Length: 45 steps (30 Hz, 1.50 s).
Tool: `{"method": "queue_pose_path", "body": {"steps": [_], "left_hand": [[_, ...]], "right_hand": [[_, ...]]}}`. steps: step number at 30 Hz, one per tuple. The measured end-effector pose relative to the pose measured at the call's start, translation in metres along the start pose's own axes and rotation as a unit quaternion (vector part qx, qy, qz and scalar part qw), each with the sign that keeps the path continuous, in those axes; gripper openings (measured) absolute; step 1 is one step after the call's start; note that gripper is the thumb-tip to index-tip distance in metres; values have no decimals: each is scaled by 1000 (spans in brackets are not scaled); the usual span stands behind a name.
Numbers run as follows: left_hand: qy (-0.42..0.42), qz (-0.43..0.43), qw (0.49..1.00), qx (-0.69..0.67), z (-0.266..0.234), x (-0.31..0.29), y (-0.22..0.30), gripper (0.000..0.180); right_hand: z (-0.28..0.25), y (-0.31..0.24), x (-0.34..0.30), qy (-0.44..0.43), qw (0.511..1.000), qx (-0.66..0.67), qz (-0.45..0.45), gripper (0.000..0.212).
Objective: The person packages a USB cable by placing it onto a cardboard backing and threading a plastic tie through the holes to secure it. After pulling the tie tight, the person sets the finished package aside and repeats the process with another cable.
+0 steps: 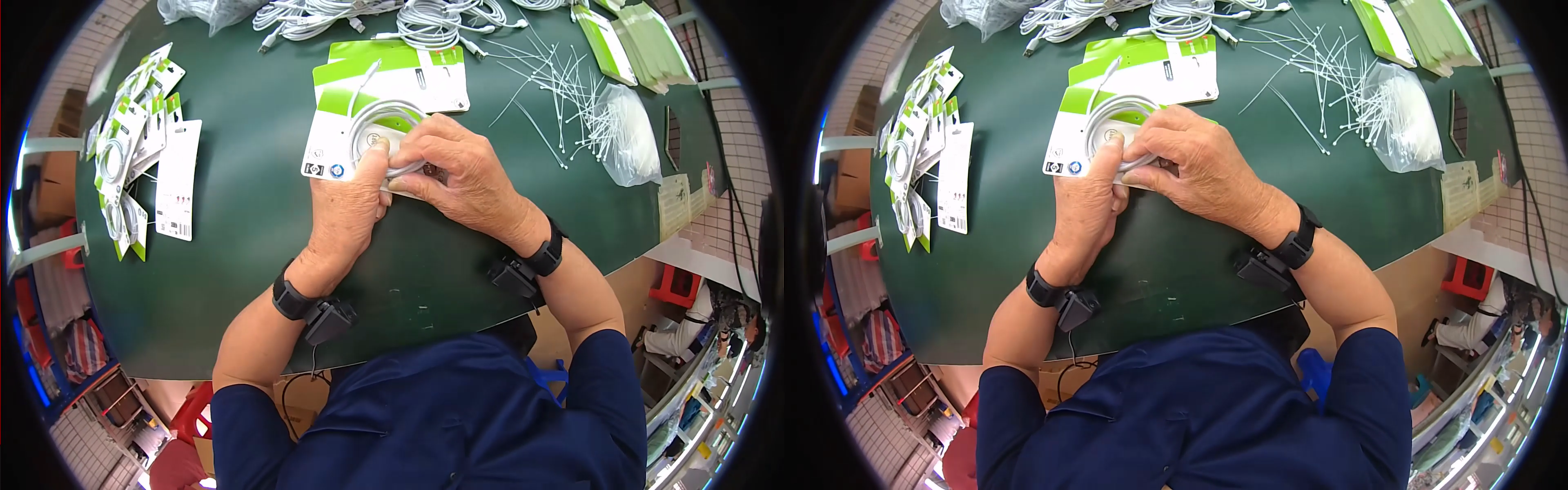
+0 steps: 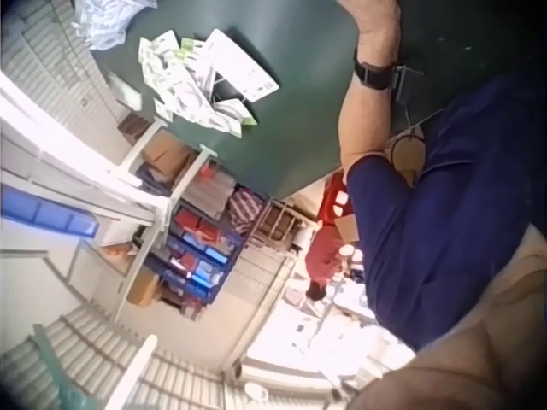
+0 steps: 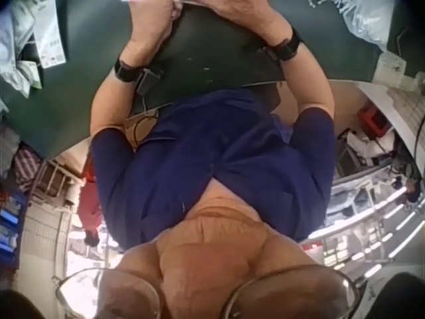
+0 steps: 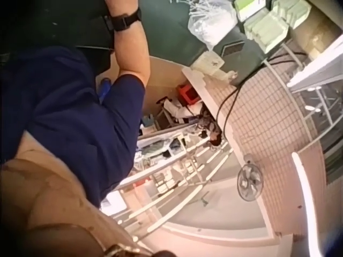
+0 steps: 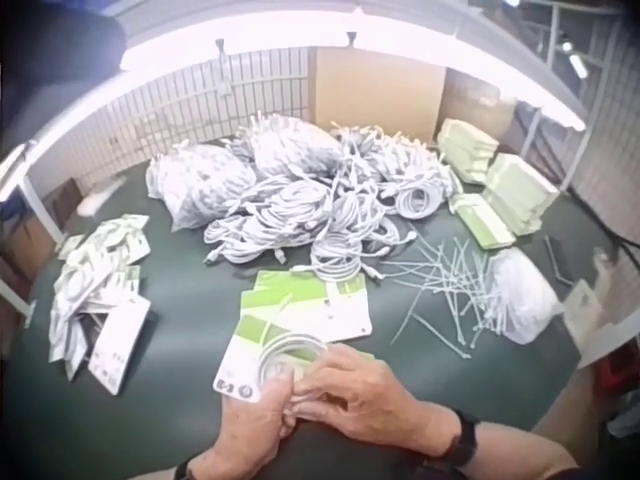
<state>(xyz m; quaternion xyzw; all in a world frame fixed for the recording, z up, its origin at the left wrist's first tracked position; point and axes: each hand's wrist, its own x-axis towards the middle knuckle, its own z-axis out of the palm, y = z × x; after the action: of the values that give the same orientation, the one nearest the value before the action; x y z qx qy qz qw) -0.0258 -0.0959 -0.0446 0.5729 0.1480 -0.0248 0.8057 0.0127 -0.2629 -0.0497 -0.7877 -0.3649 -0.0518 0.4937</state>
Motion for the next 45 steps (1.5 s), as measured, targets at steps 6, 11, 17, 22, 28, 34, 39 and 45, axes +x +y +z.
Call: {"method": "queue_pose_path", "body": {"steps": [6,11,17,22,28,34,39,45], "left_hand": [[13,16,1000,8,-1,0,2,29],[15,20,1000,16,-2,-1,3,30],[6,6,1000,-6,-1,-3,3,30],[-13,-20,999,-37,-2,-2,3,30],[-14,-35,999,-26,-2,-2,6,30],[3,8,1000,25,-2,-2,5,28],[-3,45,998,51,2,-1,8,28],[43,32,998,45,-1,1,7,30]], "right_hand": [[-11,4,8,-15,999,21,-48,29],[-11,1,9,-20,998,9,-57,29],[-9,1,7,-14,998,2,-60,27],[-12,-1,8,-49,996,66,19,25],[-12,-2,8,-55,990,113,60,25],[-9,1,10,-26,998,48,-33,27],[-17,-7,12,20,996,-27,-86,29],[-56,-9,14,76,991,-100,-40,24]]}}
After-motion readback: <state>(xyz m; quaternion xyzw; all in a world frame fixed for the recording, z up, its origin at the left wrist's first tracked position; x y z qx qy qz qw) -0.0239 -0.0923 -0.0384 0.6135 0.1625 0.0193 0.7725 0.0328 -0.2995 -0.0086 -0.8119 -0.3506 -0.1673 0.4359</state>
